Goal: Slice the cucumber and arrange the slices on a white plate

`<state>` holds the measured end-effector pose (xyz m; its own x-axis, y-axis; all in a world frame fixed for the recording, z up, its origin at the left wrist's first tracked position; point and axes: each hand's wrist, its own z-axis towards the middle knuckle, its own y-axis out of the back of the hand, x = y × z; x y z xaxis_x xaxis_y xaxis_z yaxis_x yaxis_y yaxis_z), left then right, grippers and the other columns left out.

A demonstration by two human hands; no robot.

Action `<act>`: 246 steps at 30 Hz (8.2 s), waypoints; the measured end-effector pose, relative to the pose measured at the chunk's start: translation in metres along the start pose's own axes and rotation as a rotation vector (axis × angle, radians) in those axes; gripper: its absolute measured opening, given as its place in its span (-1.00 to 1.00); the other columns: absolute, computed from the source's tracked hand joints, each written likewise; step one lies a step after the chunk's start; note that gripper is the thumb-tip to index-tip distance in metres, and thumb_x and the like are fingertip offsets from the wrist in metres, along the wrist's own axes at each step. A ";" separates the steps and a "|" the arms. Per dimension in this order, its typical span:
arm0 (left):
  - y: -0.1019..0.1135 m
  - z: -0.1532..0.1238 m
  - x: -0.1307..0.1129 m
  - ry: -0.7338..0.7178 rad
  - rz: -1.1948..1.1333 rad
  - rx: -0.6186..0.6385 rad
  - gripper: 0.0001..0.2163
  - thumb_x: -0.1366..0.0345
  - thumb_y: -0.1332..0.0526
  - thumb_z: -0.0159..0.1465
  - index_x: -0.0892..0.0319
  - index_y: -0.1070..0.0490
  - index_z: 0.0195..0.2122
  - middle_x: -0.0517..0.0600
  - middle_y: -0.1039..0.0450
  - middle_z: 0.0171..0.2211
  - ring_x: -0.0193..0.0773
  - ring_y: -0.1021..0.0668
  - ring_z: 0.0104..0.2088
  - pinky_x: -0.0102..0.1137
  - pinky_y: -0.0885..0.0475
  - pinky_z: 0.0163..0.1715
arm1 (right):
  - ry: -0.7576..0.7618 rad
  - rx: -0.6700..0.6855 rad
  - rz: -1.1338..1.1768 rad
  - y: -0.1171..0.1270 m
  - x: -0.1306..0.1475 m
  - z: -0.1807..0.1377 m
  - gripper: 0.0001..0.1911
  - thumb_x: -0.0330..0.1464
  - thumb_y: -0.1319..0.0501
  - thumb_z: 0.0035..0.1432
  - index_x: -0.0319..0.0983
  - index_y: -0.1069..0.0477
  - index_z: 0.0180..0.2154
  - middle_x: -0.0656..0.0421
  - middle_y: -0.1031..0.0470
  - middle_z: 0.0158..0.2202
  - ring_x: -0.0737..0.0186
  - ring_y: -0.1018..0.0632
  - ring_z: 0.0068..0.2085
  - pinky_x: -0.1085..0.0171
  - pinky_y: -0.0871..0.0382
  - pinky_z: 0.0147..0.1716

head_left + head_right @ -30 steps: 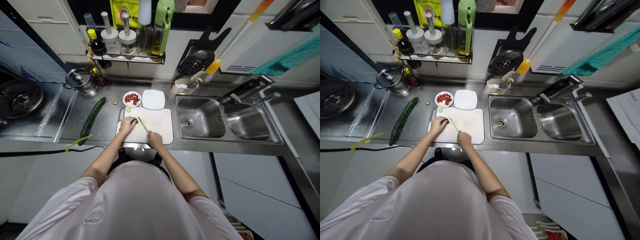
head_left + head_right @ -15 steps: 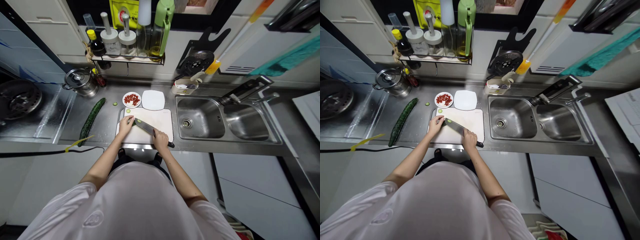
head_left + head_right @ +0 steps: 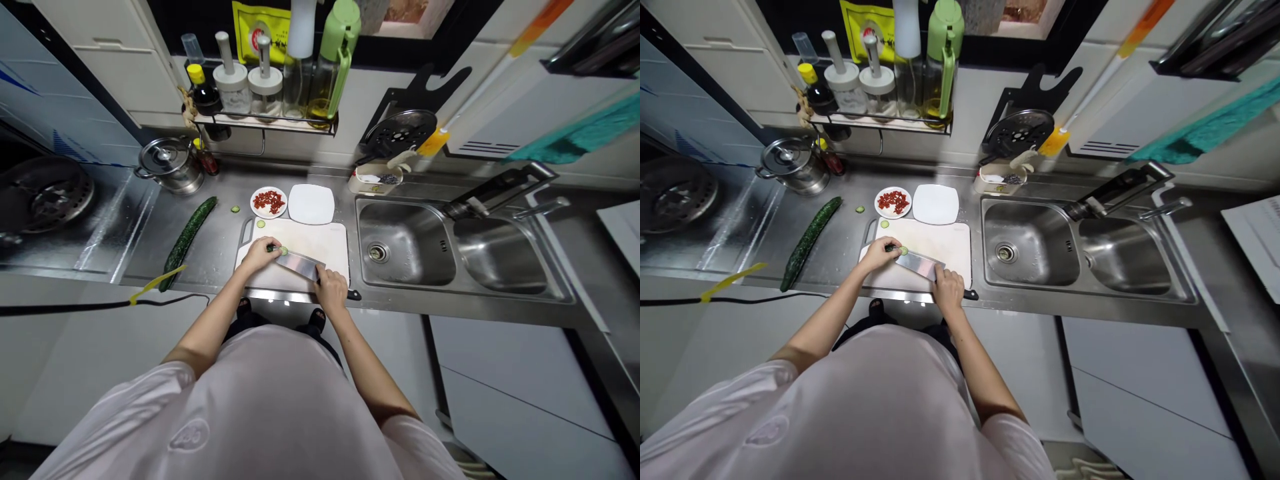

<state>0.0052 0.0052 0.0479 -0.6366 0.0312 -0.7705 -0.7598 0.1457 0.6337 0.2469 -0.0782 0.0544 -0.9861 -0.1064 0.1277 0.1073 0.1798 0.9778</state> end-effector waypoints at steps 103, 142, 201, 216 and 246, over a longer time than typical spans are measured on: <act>-0.015 -0.001 0.045 -0.303 0.316 -0.169 -0.78 0.21 -0.12 0.33 0.07 -0.55 -0.17 0.03 -0.48 -0.22 -0.20 -0.45 -0.17 -0.27 -0.33 -0.12 | 0.117 0.382 0.106 0.028 0.043 0.028 -0.75 -0.40 0.06 0.31 -0.25 -0.31 -0.06 0.01 -0.52 -0.21 0.08 -0.54 -0.18 0.25 -0.30 -0.29; -0.013 0.003 0.044 -0.294 0.277 -0.146 -0.77 0.19 -0.10 0.33 0.07 -0.54 -0.17 0.03 -0.50 -0.24 -0.19 -0.47 -0.17 -0.25 -0.34 -0.10 | 0.133 0.355 0.108 0.022 0.065 0.057 -0.72 -0.45 0.09 0.31 -0.27 -0.31 -0.05 -0.02 -0.51 -0.15 0.08 -0.53 -0.11 0.21 -0.35 -0.19; -0.012 0.001 0.042 -0.291 0.292 -0.141 -0.77 0.20 -0.10 0.33 0.09 -0.54 -0.20 0.02 -0.51 -0.23 -0.20 -0.48 -0.16 -0.27 -0.34 -0.09 | 0.114 0.376 0.071 0.019 0.066 0.049 -0.73 -0.50 0.05 0.26 -0.27 -0.31 -0.06 -0.02 -0.51 -0.15 0.11 -0.54 -0.10 0.24 -0.36 -0.17; -0.012 0.001 0.042 -0.296 0.291 -0.138 -0.78 0.21 -0.10 0.33 0.09 -0.54 -0.19 0.03 -0.50 -0.22 -0.19 -0.47 -0.16 -0.26 -0.33 -0.09 | 0.123 0.362 0.070 0.013 0.066 0.048 -0.73 -0.51 0.05 0.25 -0.27 -0.31 -0.07 -0.01 -0.52 -0.16 0.12 -0.55 -0.12 0.24 -0.37 -0.19; -0.012 0.001 0.040 -0.267 0.301 -0.131 -0.79 0.22 -0.10 0.33 0.08 -0.53 -0.20 0.03 -0.51 -0.22 -0.19 -0.47 -0.15 -0.26 -0.33 -0.08 | 0.116 0.371 0.070 0.010 0.066 0.049 -0.73 -0.52 0.07 0.27 -0.27 -0.30 -0.07 -0.01 -0.52 -0.18 0.12 -0.56 -0.14 0.23 -0.38 -0.20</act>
<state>-0.0107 0.0052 0.0096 -0.7895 0.3108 -0.5292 -0.5662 -0.0360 0.8235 0.1766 -0.0357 0.0641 -0.9548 -0.1877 0.2307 0.0994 0.5298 0.8423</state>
